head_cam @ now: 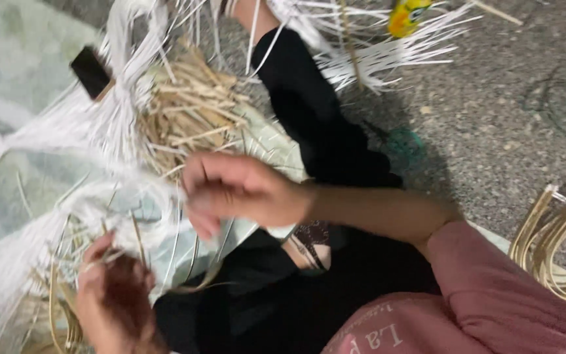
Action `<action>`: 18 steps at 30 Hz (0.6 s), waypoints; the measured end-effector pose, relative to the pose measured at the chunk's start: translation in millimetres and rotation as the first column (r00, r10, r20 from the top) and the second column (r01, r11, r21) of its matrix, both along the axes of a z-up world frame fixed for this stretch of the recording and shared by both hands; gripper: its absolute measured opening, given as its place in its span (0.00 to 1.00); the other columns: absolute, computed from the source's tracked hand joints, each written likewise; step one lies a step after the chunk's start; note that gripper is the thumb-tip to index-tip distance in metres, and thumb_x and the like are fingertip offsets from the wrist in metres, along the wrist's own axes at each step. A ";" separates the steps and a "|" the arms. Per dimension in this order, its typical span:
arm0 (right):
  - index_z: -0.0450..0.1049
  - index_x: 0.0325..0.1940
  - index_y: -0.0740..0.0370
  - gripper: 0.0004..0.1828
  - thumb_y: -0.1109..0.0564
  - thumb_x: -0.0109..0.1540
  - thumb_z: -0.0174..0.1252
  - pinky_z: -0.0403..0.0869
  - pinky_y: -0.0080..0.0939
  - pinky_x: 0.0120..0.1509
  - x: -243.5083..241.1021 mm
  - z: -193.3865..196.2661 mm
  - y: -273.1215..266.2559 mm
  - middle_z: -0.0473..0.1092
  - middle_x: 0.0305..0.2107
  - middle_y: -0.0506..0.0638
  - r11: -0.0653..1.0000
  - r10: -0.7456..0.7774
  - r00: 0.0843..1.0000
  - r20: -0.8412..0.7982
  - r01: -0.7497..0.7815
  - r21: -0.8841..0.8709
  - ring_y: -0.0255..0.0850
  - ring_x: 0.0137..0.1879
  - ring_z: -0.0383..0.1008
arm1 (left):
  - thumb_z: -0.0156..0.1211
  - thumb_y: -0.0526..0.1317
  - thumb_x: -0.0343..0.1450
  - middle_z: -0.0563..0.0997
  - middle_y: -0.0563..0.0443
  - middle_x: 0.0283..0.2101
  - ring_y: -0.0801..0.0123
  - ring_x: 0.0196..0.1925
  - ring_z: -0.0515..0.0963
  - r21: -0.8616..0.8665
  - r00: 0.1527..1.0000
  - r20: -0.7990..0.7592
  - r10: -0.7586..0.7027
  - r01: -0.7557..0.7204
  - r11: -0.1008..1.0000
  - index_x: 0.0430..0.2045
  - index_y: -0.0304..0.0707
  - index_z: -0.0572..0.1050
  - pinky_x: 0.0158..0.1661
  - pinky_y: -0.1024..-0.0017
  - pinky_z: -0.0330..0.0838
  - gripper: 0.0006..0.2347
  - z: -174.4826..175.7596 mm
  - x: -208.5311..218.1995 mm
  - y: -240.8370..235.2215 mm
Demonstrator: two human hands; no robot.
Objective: The recorder is weaving white plastic/rattan strips around bamboo furniture frame components on the floor.
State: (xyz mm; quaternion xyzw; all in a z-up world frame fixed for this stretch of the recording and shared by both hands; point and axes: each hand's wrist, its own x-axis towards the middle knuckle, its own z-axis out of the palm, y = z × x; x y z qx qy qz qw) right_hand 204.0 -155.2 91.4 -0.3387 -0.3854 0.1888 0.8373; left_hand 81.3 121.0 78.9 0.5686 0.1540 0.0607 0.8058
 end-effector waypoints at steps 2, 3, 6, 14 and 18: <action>0.65 0.47 0.64 0.07 0.58 0.77 0.47 0.76 0.33 0.42 -24.0 -14.2 -10.6 0.68 0.31 0.47 0.989 0.133 0.985 -0.106 -0.138 -0.042 0.32 0.34 0.71 | 0.51 0.44 0.82 0.64 0.52 0.23 0.73 0.23 0.62 0.280 0.983 0.006 0.182 -0.177 0.944 0.53 0.25 0.69 0.26 0.72 0.54 0.16 4.4 -12.8 1.5; 0.65 0.47 0.64 0.07 0.58 0.77 0.47 0.76 0.33 0.42 -33.9 -18.8 -12.9 0.68 0.31 0.47 0.992 0.117 0.988 -0.104 -0.122 -0.043 0.32 0.34 0.71 | 0.51 0.44 0.82 0.64 0.52 0.23 0.73 0.23 0.62 0.279 0.986 0.008 0.166 -0.162 0.946 0.53 0.25 0.69 0.26 0.72 0.54 0.16 -21.0 -20.6 31.1; 0.67 0.45 0.64 0.06 0.58 0.74 0.50 0.71 0.35 0.43 -62.3 -38.6 -16.4 0.67 0.32 0.46 0.972 0.121 0.985 -0.127 -0.143 -0.187 0.32 0.37 0.68 | 0.48 0.45 0.84 0.75 0.41 0.42 0.64 0.36 0.74 0.172 0.981 0.193 -0.024 -0.010 0.985 0.54 0.29 0.64 0.37 0.68 0.69 0.15 -92.1 -27.2 117.5; 0.67 0.38 0.59 0.14 0.53 0.77 0.51 0.66 0.40 0.51 -119.2 -75.7 -42.0 0.65 0.31 0.47 0.846 -0.248 0.859 0.448 0.418 -0.332 0.38 0.39 0.67 | 0.56 0.43 0.83 0.76 0.42 0.35 0.66 0.23 0.68 0.138 0.932 -0.363 -0.018 0.073 0.988 0.57 0.35 0.73 0.19 0.67 0.61 0.13 -115.1 -6.9 92.4; 0.72 0.44 0.60 0.10 0.52 0.71 0.54 0.72 0.43 0.49 -86.0 -115.0 -104.5 0.70 0.37 0.49 0.714 -0.223 0.915 0.335 0.388 -0.583 0.41 0.43 0.72 | 0.59 0.35 0.82 0.78 0.47 0.43 0.73 0.43 0.76 0.090 0.982 0.069 0.177 -0.183 0.979 0.53 0.21 0.72 0.42 0.73 0.69 0.11 -79.9 27.3 21.1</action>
